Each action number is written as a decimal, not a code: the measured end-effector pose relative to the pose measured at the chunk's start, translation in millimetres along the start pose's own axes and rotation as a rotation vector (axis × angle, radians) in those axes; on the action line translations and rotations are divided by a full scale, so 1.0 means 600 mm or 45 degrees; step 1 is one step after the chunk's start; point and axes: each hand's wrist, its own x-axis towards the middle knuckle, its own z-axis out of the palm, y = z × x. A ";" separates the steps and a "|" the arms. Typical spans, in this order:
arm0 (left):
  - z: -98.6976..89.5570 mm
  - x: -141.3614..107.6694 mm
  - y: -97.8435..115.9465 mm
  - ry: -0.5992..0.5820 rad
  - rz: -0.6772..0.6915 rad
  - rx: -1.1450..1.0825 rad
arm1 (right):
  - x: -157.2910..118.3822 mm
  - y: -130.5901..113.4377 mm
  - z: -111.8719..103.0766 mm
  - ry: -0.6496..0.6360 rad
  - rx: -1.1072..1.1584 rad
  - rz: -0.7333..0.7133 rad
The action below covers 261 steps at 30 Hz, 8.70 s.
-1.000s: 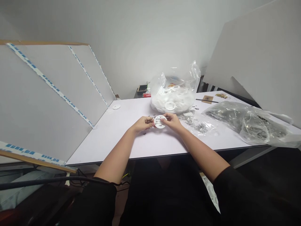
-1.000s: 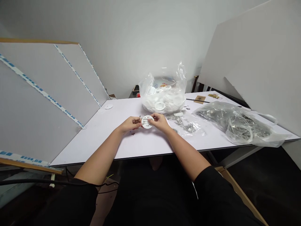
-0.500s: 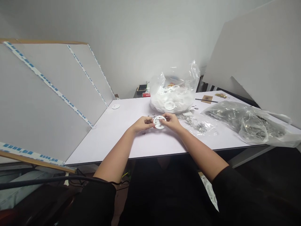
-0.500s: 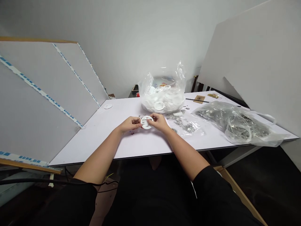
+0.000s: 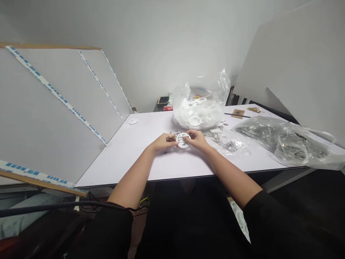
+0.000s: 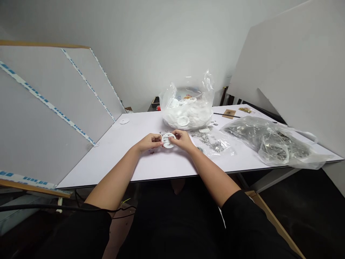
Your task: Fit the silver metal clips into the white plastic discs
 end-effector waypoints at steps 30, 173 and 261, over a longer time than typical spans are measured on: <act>0.002 0.007 -0.015 0.040 0.058 -0.006 | -0.002 -0.009 0.006 0.003 0.190 0.054; 0.028 0.007 0.000 0.062 -0.043 -0.380 | -0.020 -0.009 0.015 -0.065 -0.146 -0.349; 0.026 0.020 -0.053 0.140 0.234 1.135 | -0.016 0.019 -0.011 -0.347 -0.609 -0.295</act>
